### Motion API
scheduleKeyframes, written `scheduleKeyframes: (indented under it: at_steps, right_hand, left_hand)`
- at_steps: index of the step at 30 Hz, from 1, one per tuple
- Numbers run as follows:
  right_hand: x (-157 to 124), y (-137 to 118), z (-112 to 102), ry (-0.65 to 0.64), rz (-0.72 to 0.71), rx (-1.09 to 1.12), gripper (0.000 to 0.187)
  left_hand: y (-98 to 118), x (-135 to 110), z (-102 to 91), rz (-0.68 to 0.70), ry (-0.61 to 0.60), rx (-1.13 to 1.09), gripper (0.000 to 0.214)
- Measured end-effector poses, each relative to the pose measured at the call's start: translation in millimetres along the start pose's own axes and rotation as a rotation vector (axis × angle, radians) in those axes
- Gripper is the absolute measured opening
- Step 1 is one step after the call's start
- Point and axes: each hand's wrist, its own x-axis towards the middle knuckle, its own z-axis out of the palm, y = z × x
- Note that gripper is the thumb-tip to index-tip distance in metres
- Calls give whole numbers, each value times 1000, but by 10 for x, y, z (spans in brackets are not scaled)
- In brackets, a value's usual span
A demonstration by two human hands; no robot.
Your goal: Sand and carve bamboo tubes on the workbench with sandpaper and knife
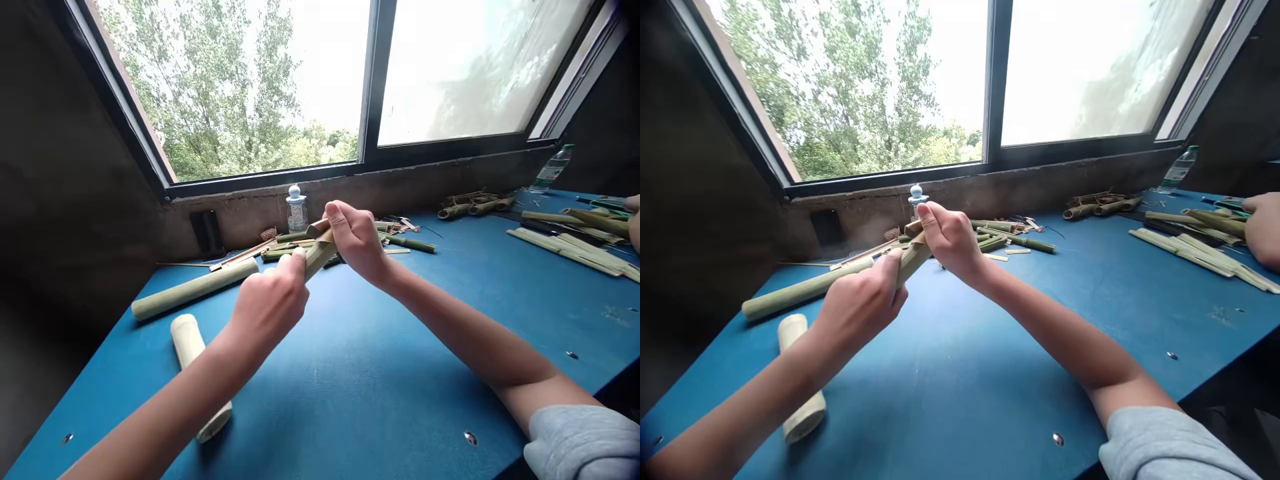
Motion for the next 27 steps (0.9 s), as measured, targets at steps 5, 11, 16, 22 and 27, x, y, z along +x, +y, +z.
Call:
scheduleKeyframes:
  at_steps: [5,11,16,22,27]
  right_hand:
    - [-33,55,128,-82,228,9,43]
    - [-243,66,277,-34,210,5,39]
    - [-379,-123,215,48,-90,68,35]
    - [-331,-563,-157,177,-869,-63,31]
    - [-148,-388,-156,185,-632,-15,32]
  left_hand:
    - [-33,13,136,-16,167,273,31]
    - [-252,166,133,5,-80,18,27]
    - [-471,97,-202,81,-450,-577,6]
    - [-443,-24,-331,191,-1239,-1360,20]
    - [-242,-36,-276,97,-403,-632,19]
